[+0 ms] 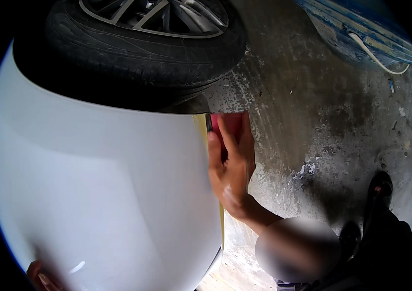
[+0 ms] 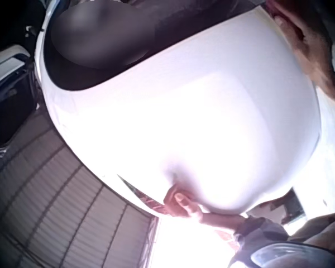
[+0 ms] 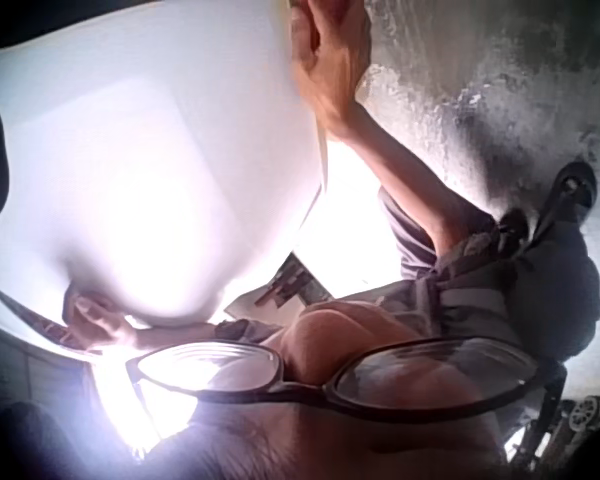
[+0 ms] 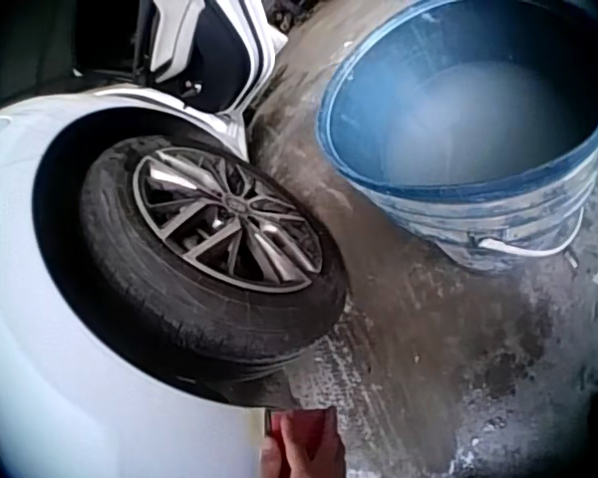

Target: The person sands the lower side panel of a white car using a pink sanding block and water from a blue bucket. They repeatedly wet the sanding block and rub it against the car's surface, occasionally wiping the area with their hand to check the finish.

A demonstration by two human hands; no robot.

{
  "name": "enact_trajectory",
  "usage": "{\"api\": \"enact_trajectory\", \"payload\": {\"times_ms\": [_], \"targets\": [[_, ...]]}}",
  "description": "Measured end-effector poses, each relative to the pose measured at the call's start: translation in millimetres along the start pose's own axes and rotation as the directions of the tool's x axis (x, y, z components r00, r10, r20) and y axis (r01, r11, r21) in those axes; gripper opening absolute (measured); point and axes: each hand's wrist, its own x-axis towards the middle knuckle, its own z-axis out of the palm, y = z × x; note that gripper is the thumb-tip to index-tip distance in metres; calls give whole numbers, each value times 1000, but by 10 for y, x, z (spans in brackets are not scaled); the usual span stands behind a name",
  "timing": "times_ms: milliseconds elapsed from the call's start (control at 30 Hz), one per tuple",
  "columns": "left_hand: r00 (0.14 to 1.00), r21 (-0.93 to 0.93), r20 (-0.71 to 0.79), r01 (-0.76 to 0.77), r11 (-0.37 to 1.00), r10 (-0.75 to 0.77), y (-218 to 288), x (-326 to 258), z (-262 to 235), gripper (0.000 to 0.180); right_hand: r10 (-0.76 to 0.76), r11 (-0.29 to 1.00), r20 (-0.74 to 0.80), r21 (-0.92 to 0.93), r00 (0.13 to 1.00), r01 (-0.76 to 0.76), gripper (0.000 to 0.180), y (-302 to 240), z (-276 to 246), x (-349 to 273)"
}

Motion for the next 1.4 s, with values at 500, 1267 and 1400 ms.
{"api": "enact_trajectory", "payload": {"times_ms": [500,1267,1400], "targets": [[1000,29,12,0,1000,0,-82,-92,-170,33,104,987,72,113,992,-112,36,-168,137,761],[906,392,417,-255,884,76,3281,754,1918,78,467,593,181,662,866,-458,50,-234,-696,942],[845,494,526,-399,773,100,3506,875,1893,65,474,581,298,601,828,-549,53,-229,-771,813]]}}
